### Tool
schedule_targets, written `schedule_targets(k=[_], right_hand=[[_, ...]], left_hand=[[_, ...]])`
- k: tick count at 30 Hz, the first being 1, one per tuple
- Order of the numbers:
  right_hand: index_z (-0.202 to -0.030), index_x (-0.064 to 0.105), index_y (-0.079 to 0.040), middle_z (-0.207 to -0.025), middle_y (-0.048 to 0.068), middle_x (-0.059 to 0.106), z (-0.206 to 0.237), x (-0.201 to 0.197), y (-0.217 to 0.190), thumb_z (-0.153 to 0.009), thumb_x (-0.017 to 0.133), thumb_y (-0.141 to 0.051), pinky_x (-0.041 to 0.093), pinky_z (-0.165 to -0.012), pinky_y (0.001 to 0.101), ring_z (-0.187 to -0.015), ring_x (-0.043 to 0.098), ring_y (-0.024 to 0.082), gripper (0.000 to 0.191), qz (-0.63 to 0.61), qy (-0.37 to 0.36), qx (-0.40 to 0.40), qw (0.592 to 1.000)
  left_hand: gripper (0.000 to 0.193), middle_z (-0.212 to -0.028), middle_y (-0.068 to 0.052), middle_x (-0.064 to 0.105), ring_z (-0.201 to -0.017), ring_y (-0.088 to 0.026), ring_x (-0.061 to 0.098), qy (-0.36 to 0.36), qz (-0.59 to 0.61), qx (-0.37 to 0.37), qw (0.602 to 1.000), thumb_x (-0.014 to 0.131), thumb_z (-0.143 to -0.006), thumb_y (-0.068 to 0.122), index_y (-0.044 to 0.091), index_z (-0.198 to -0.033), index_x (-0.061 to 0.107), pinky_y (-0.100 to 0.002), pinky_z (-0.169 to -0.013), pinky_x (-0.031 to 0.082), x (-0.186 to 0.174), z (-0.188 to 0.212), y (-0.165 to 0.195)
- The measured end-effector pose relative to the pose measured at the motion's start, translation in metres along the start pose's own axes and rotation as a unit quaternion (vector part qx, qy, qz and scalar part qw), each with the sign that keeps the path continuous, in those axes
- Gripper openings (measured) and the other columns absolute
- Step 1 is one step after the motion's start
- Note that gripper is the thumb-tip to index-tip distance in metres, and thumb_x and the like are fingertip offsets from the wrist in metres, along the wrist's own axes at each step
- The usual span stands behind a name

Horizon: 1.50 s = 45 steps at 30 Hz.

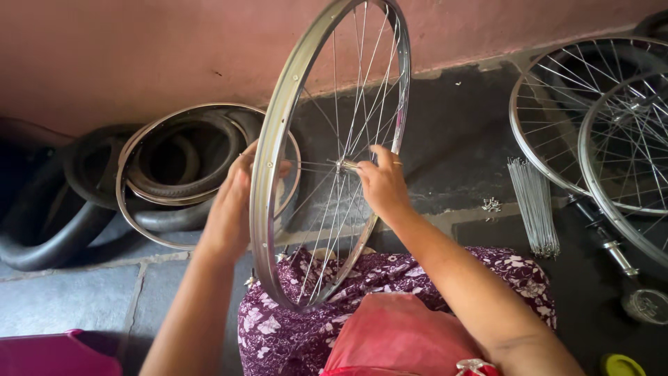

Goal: The person installs spokes into a bicycle wheel rim and hub. They repeatedly pick up a spoke, insert it through the hub flange, and thread it into a hole in the rim, then rotate the wheel to continue the process.

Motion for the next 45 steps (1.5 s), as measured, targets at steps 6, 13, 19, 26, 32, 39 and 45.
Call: schedule_targets(k=[6, 13, 19, 26, 32, 39, 45], right_hand=[[-0.092, 0.071, -0.007, -0.132, 0.016, 0.055, 0.015, -0.003, 0.002, -0.081, 0.077, -0.006, 0.047, -0.094, 0.0479, -0.115, 0.056, 0.041, 0.012, 0.054, 0.025, 0.005, 0.998], [-0.096, 0.073, -0.007, -0.1, 0.005, 0.071, 0.006, 0.01, 0.017, -0.091, 0.076, -0.007, 0.049, -0.089, 0.0432, -0.096, 0.064, 0.031, 0.006, -0.055, 0.091, 0.04, 0.994], [-0.103, 0.07, -0.006, -0.096, 0.006, 0.073, -0.01, -0.01, -0.022, -0.098, 0.07, -0.013, 0.054, -0.084, 0.0357, -0.091, 0.07, 0.024, 0.009, -0.221, 0.006, -0.018, 0.975], [-0.115, 0.07, -0.005, -0.101, 0.008, 0.068, -0.065, -0.065, -0.093, -0.104, 0.067, -0.026, 0.053, -0.082, 0.0286, -0.094, 0.066, 0.013, 0.023, -0.407, -0.194, -0.004, 0.892], [-0.113, 0.074, -0.006, -0.096, -0.001, 0.07, -0.1, -0.09, -0.118, -0.092, 0.081, -0.044, 0.056, -0.077, 0.0255, -0.087, 0.065, 0.006, 0.044, -0.461, -0.23, -0.004, 0.857], [-0.078, 0.069, -0.004, -0.061, 0.001, 0.053, -0.096, -0.11, -0.12, -0.086, 0.077, -0.06, 0.041, -0.053, 0.0331, -0.055, 0.049, 0.011, 0.057, -0.219, -0.198, -0.009, 0.955], [-0.074, 0.066, -0.003, -0.062, 0.003, 0.056, -0.091, -0.113, -0.119, -0.085, 0.075, -0.063, 0.043, -0.054, 0.0333, -0.054, 0.052, 0.013, 0.062, -0.172, -0.208, -0.012, 0.963]], left_hand=[[0.081, -0.151, -0.02, 0.054, -0.144, -0.028, 0.049, -0.018, -0.127, 0.065, 0.99, 0.067, -0.096, 0.027, 0.0, -0.162, 0.028, -0.042, -0.125, 0.033, 0.051, 0.044, 0.013], [0.075, -0.139, -0.015, 0.062, -0.135, -0.022, 0.057, 0.04, -0.203, 0.052, 0.977, 0.052, -0.08, -0.01, 0.0, -0.152, 0.036, -0.034, -0.114, 0.041, 0.069, 0.052, 0.016], [0.071, -0.142, -0.018, 0.061, -0.143, -0.026, 0.05, 0.021, -0.113, 0.003, 0.993, 0.051, -0.077, -0.014, -0.002, -0.147, 0.041, -0.04, -0.125, 0.032, 0.056, 0.052, 0.011], [0.074, -0.142, -0.018, 0.06, -0.143, -0.029, 0.052, 0.017, -0.104, -0.011, 0.994, 0.05, -0.076, -0.015, -0.002, -0.148, 0.038, -0.043, -0.126, 0.034, 0.058, 0.054, 0.005], [0.077, -0.143, -0.018, 0.059, -0.144, -0.028, 0.052, 0.001, -0.111, -0.012, 0.994, 0.048, -0.075, -0.015, 0.0, -0.149, 0.035, -0.042, -0.126, 0.034, 0.06, 0.054, 0.009], [0.073, -0.142, -0.017, 0.062, -0.14, -0.024, 0.055, 0.008, -0.179, 0.001, 0.984, 0.049, -0.076, -0.013, -0.001, -0.147, 0.038, -0.039, -0.123, 0.037, 0.064, 0.055, 0.011], [0.073, -0.142, -0.016, 0.063, -0.138, -0.021, 0.055, 0.0, -0.212, 0.018, 0.977, 0.05, -0.078, -0.013, -0.001, -0.149, 0.038, -0.035, -0.119, 0.038, 0.063, 0.057, 0.012]])
Point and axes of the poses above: each hand's wrist, its own z-axis away from the middle knuckle, its own x-axis out of the palm, y = z × x, the point moved 1 cm from there along -z, towards the middle knuckle
